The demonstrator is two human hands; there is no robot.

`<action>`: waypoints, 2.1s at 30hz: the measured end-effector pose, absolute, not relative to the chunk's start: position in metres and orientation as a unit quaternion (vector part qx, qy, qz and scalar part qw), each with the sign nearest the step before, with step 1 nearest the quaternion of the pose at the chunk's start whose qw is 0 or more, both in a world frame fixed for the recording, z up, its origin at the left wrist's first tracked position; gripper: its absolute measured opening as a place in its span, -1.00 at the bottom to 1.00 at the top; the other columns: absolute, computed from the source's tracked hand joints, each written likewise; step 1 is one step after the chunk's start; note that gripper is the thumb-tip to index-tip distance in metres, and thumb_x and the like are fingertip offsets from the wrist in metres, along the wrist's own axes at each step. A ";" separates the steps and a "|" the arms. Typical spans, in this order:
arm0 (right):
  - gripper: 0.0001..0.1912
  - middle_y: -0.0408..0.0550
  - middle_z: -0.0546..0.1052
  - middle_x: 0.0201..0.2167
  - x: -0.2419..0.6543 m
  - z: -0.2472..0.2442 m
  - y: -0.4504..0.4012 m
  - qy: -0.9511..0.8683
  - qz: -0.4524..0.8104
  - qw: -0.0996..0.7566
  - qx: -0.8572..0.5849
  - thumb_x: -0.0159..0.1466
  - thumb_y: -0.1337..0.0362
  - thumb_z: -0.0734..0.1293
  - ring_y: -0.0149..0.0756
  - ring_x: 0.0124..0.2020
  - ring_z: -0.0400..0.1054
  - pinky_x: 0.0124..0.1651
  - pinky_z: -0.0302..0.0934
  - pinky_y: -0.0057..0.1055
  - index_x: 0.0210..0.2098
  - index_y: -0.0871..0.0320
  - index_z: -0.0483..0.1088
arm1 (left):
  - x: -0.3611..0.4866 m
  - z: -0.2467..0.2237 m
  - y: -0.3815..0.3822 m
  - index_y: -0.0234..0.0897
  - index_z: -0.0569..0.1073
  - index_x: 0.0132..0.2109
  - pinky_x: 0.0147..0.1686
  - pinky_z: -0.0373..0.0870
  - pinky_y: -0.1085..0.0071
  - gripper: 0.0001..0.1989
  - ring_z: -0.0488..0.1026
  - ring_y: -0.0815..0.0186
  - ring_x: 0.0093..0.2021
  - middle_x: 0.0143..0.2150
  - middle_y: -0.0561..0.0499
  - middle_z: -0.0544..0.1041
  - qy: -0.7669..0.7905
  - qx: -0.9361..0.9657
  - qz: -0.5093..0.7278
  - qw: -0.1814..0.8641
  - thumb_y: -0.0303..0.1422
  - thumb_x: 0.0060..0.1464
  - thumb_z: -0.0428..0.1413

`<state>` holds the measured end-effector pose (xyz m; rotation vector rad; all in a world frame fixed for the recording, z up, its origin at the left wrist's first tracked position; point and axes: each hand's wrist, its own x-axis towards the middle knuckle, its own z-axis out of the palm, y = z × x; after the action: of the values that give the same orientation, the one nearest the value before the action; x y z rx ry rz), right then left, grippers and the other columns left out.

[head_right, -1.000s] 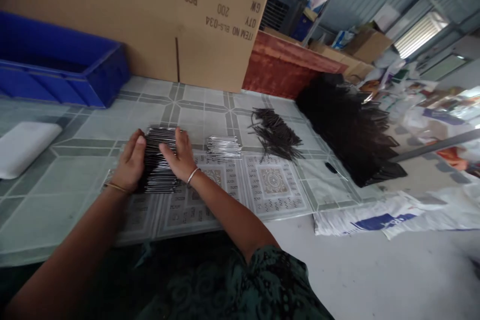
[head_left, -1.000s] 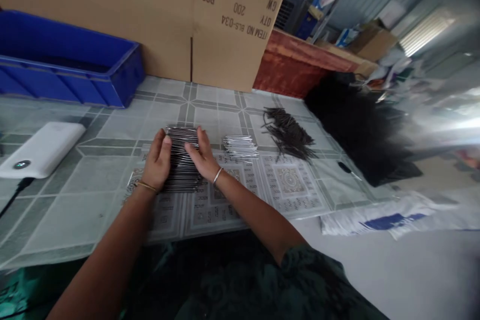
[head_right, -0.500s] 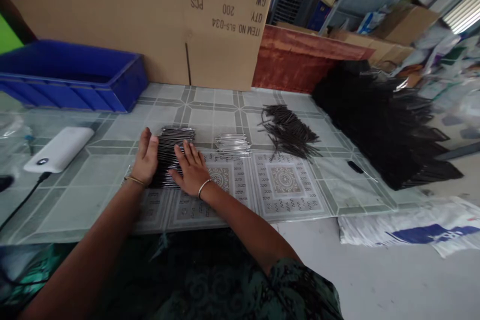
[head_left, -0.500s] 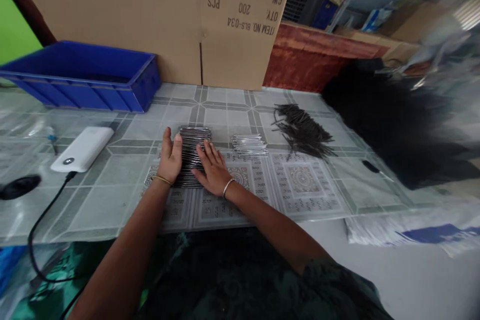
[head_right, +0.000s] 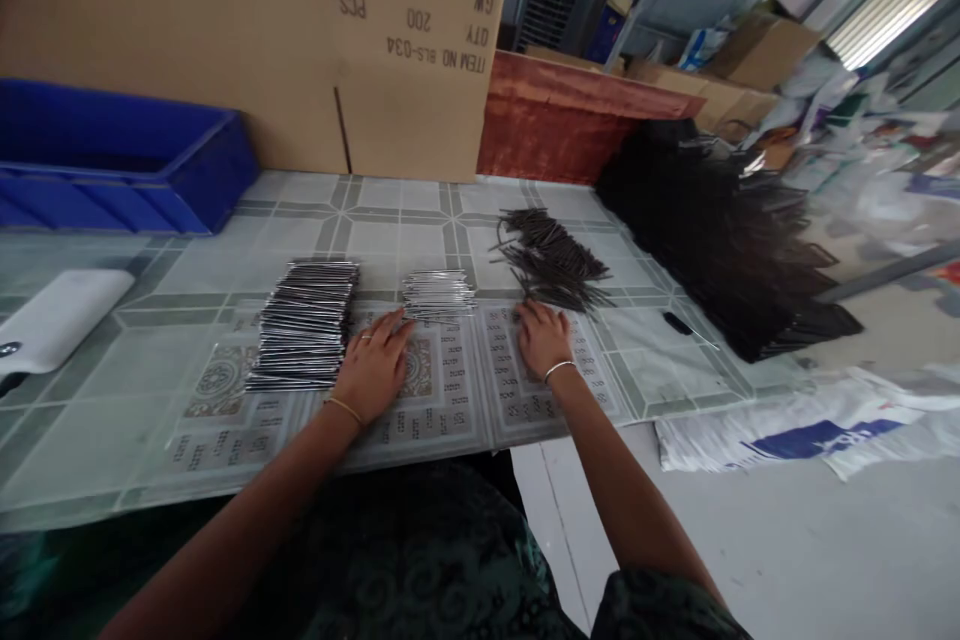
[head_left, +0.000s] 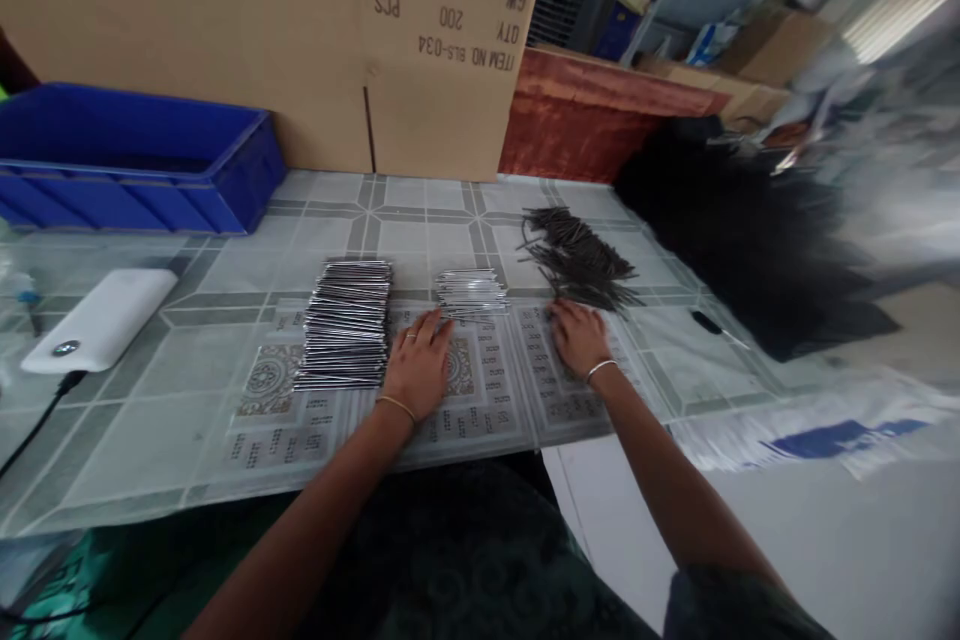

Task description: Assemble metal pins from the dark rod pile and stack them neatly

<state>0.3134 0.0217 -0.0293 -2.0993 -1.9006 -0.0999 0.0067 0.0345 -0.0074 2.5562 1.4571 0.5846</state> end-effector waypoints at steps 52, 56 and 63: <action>-0.83 -0.03 0.55 -0.26 0.262 -0.028 0.012 -0.759 0.175 0.364 -0.510 0.35 0.26 0.28 -0.28 -0.20 0.44 -0.07 0.32 -0.31 -0.14 0.11 0.50 | 0.014 -0.017 0.031 -0.24 0.46 0.08 -0.03 0.42 0.14 -0.67 0.41 0.09 -0.03 0.00 -0.16 0.44 0.472 0.874 0.109 0.044 -0.42 0.26 -0.08; -0.82 -0.03 0.55 -0.25 0.261 -0.028 0.011 -0.756 0.192 0.372 -0.503 0.36 0.25 0.27 -0.29 -0.20 0.43 -0.08 0.32 -0.33 -0.13 0.11 0.49 | 0.014 -0.016 0.031 -0.25 0.47 0.08 -0.02 0.41 0.13 -0.66 0.41 0.08 -0.03 0.00 -0.18 0.44 0.472 0.873 0.111 0.043 -0.41 0.27 -0.10; -0.81 -0.03 0.55 -0.24 0.262 -0.026 0.011 -0.745 0.214 0.377 -0.508 0.36 0.23 0.27 -0.29 -0.18 0.44 -0.05 0.32 -0.31 -0.13 0.10 0.50 | 0.014 -0.015 0.031 -0.26 0.47 0.07 0.00 0.40 0.13 -0.66 0.40 0.09 -0.03 0.00 -0.18 0.44 0.475 0.871 0.114 0.057 -0.39 0.28 -0.12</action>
<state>0.2617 0.0112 -0.0257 -1.2985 -1.9040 0.5467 0.0143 0.0312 -0.0155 2.6409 1.4406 0.3471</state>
